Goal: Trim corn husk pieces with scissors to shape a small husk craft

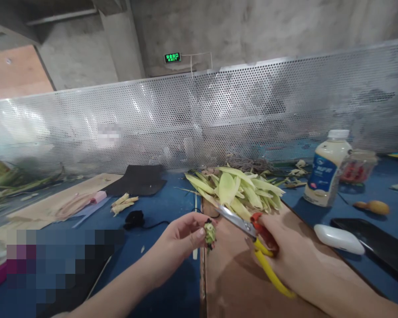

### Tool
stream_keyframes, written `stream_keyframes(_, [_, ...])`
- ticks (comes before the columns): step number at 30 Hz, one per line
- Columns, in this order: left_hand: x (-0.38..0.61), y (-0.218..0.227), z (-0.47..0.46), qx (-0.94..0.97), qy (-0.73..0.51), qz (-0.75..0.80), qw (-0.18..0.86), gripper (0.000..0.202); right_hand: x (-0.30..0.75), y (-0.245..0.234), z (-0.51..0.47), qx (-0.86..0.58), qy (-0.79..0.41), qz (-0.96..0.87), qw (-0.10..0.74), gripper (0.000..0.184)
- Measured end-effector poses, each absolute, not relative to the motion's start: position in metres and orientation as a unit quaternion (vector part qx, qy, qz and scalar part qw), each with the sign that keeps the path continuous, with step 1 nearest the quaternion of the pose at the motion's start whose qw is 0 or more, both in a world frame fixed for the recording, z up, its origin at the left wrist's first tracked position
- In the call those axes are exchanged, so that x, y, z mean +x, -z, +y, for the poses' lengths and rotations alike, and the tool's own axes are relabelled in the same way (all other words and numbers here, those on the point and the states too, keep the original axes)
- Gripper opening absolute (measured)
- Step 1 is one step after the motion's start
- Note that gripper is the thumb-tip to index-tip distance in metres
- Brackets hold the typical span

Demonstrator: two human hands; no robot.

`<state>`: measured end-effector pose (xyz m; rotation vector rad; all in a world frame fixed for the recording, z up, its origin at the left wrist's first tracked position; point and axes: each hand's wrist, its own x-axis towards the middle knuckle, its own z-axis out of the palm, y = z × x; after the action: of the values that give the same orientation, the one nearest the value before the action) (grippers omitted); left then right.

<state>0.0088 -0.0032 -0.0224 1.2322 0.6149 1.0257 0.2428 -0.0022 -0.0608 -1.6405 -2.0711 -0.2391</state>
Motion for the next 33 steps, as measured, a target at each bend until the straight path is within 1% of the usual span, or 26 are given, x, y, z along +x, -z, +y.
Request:
stream_keyframes(3, [0.011,0.022,0.000,0.531,-0.474,0.293,0.638,0.013,0.241,0.058,0.000,-0.606,-0.020,-0.745,0.278,0.014])
stream_keyframes(7, [0.012,0.020,0.003,0.512,-0.500,0.306,0.628,0.009,0.237,0.052,-0.002,-0.580,-0.087,-0.742,0.325,0.013])
stream_keyframes(11, [0.011,0.023,0.005,0.493,-0.518,0.313,0.626,0.008,0.235,0.051,-0.003,-0.505,-0.192,-0.755,0.371,0.009])
stream_keyframes(13, [0.010,0.025,0.006,0.489,-0.529,0.307,0.622,0.008,0.235,0.052,-0.005,-0.486,-0.229,-0.766,0.353,0.014])
stream_keyframes(15, [0.009,0.026,0.007,0.487,-0.544,0.298,0.615,0.008,0.233,0.051,-0.010,-0.487,-0.236,-0.782,0.310,0.019])
stream_keyframes(17, [0.009,0.026,0.007,0.484,-0.556,0.296,0.607,0.007,0.229,0.045,-0.019,-0.498,-0.217,-0.791,0.281,0.021])
stream_keyframes(20, [0.008,0.024,0.005,0.485,-0.565,0.293,0.599,0.006,0.223,0.032,-0.033,-0.532,-0.150,-0.785,0.281,0.019])
stream_keyframes(21, [0.009,0.024,0.004,0.486,-0.568,0.292,0.597,0.007,0.221,0.028,-0.035,-0.533,-0.153,-0.781,0.288,0.019])
stream_keyframes(22, [0.009,0.023,0.003,0.486,-0.570,0.292,0.594,0.008,0.220,0.026,-0.036,-0.520,-0.180,-0.782,0.291,0.018])
stream_keyframes(25, [0.010,0.023,0.001,0.492,-0.577,0.294,0.582,0.010,0.224,0.029,-0.028,-0.457,-0.324,-0.778,0.284,0.018])
stream_keyframes(27, [0.011,0.023,0.000,0.502,-0.579,0.297,0.570,0.011,0.229,0.038,-0.021,-0.463,-0.392,-0.743,0.282,0.026])
stream_keyframes(29, [0.011,0.023,0.000,0.513,-0.578,0.303,0.557,0.012,0.234,0.046,-0.015,-0.509,-0.447,-0.679,0.282,0.036])
stream_keyframes(31, [0.012,0.023,-0.001,0.520,-0.577,0.313,0.546,0.012,0.238,0.048,-0.014,-0.553,-0.455,-0.640,0.279,0.042])
stream_keyframes(33, [0.012,0.023,-0.002,0.526,-0.575,0.321,0.538,0.014,0.238,0.044,-0.017,-0.570,-0.430,-0.642,0.280,0.041])
